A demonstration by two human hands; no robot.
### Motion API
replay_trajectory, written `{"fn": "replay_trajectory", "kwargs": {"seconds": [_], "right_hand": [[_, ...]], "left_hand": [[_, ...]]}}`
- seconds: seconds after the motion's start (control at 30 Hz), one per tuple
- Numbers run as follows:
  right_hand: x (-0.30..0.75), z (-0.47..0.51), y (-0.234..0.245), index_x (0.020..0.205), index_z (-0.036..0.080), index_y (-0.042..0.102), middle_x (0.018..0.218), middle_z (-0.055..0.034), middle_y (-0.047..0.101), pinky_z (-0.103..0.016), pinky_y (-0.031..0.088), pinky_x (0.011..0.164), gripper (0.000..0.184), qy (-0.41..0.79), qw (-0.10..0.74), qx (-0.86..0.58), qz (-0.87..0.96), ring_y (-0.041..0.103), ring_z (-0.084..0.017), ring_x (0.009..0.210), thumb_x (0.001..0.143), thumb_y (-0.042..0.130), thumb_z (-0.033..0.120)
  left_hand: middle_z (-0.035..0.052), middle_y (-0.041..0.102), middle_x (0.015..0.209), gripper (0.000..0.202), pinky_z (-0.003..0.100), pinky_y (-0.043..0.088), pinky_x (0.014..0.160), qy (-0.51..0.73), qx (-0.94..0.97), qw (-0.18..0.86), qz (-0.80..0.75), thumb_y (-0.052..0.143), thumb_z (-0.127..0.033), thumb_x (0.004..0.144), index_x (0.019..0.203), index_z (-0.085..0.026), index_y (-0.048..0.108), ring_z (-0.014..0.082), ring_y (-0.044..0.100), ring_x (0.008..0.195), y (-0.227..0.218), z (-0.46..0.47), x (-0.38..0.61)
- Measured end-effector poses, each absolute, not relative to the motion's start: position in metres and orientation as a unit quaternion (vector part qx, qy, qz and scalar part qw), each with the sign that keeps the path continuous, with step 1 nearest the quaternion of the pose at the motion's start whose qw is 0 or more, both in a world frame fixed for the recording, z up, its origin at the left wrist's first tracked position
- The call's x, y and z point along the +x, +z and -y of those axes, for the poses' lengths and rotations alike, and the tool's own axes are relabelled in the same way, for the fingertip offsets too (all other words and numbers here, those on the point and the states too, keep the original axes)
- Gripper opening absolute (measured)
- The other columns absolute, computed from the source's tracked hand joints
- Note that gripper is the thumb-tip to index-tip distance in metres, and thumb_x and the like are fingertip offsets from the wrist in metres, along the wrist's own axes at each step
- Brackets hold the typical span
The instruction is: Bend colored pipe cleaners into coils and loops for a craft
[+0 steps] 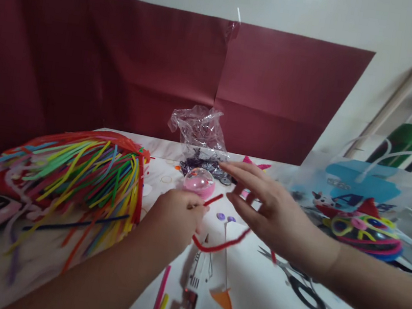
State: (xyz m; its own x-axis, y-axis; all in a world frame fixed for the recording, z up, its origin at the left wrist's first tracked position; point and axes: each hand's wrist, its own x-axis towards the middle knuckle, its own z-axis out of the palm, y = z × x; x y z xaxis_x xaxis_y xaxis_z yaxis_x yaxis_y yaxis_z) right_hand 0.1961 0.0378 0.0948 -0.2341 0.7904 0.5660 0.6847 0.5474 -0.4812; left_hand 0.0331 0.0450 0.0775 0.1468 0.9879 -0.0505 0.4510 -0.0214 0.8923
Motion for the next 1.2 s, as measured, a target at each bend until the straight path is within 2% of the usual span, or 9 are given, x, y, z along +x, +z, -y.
{"fn": "replay_trajectory", "kwargs": {"seconds": [0.03,0.17,0.3,0.43,0.6,0.77,0.93,1.07,1.2], "right_hand": [[0.194,-0.040,0.100,0.109,0.028,0.062,0.119,-0.0029,0.057,-0.029,0.046,0.075,0.036,0.061,0.364,-0.448,0.815,0.058,-0.020,0.092,0.075,0.055,0.020],[0.198,-0.053,0.104,0.082,0.023,0.071,0.073,-0.0026,0.070,-0.026,0.046,0.060,0.016,0.219,0.239,-0.500,0.803,0.063,-0.018,0.067,0.076,0.057,0.027],[0.208,-0.056,0.090,0.077,0.017,0.066,0.067,-0.0037,0.068,-0.025,0.047,0.057,0.016,0.407,0.326,-0.534,0.665,0.059,-0.014,0.058,0.078,0.056,0.029],[0.210,-0.049,0.079,0.079,0.014,0.066,0.076,-0.0064,0.068,-0.024,0.046,0.059,0.017,0.496,0.370,-0.553,0.558,0.059,-0.012,0.062,0.079,0.056,0.028],[0.207,-0.042,0.079,0.082,0.015,0.069,0.087,-0.0066,0.066,-0.026,0.045,0.064,0.018,0.494,0.348,-0.555,0.572,0.057,-0.014,0.072,0.078,0.056,0.027],[0.209,-0.046,0.087,0.069,0.015,0.069,0.065,0.0011,0.060,-0.022,0.040,0.061,0.009,0.478,0.326,-0.540,0.611,0.049,-0.010,0.061,0.070,0.063,0.022],[0.208,-0.047,0.091,0.067,0.014,0.064,0.060,0.0017,0.057,-0.021,0.041,0.059,0.009,0.532,0.328,-0.520,0.583,0.049,-0.008,0.057,0.069,0.066,0.023],[0.208,-0.046,0.090,0.069,0.015,0.062,0.060,0.0002,0.058,-0.023,0.045,0.060,0.008,0.593,0.360,-0.512,0.506,0.052,-0.009,0.055,0.070,0.066,0.021],[0.210,-0.049,0.089,0.067,0.016,0.060,0.054,0.0022,0.056,-0.019,0.039,0.049,0.011,0.561,0.336,-0.523,0.547,0.048,-0.007,0.049,0.071,0.066,0.025]], "left_hand": [[-0.0045,0.042,0.038,0.025,0.019,0.024,0.035,0.324,0.658,0.387,-0.558,0.051,-0.024,0.072,0.048,-0.016,0.051,0.0057,0.035,0.032,0.080,-0.046,0.034],[-0.0048,0.039,0.038,0.018,0.020,0.025,0.037,0.337,0.666,0.344,-0.569,0.053,-0.023,0.069,0.052,-0.017,0.055,0.0074,0.035,0.035,0.093,-0.052,0.033],[-0.0060,0.041,0.037,0.019,0.019,0.025,0.035,0.348,0.601,0.424,-0.580,0.056,-0.022,0.071,0.054,-0.016,0.053,0.0055,0.032,0.032,0.098,-0.051,0.033],[-0.0016,0.059,0.056,0.006,0.019,0.046,0.051,0.400,0.441,0.569,-0.567,0.057,-0.016,0.074,0.070,-0.012,0.056,0.0066,0.054,0.047,0.096,-0.045,0.040],[0.0008,0.063,0.061,0.004,0.018,0.048,0.053,0.429,0.421,0.578,-0.552,0.056,-0.014,0.076,0.074,-0.012,0.053,0.0064,0.057,0.050,0.098,-0.041,0.044],[0.0016,0.064,0.060,0.013,0.018,0.045,0.047,0.376,0.456,0.574,-0.567,0.054,-0.012,0.076,0.065,-0.014,0.048,0.0056,0.054,0.044,0.099,-0.043,0.044],[0.0025,0.064,0.068,0.007,0.017,0.047,0.053,0.401,0.456,0.581,-0.543,0.060,-0.018,0.073,0.071,-0.012,0.054,0.0069,0.057,0.055,0.094,-0.039,0.043],[-0.0013,0.057,0.057,0.010,0.019,0.049,0.060,0.403,0.432,0.601,-0.538,0.062,-0.018,0.071,0.077,-0.012,0.056,0.0075,0.056,0.055,0.092,-0.037,0.042],[-0.0020,0.054,0.046,0.007,0.018,0.046,0.050,0.357,0.451,0.585,-0.572,0.058,-0.018,0.074,0.073,-0.013,0.053,0.0072,0.052,0.044,0.094,-0.039,0.042]]}}
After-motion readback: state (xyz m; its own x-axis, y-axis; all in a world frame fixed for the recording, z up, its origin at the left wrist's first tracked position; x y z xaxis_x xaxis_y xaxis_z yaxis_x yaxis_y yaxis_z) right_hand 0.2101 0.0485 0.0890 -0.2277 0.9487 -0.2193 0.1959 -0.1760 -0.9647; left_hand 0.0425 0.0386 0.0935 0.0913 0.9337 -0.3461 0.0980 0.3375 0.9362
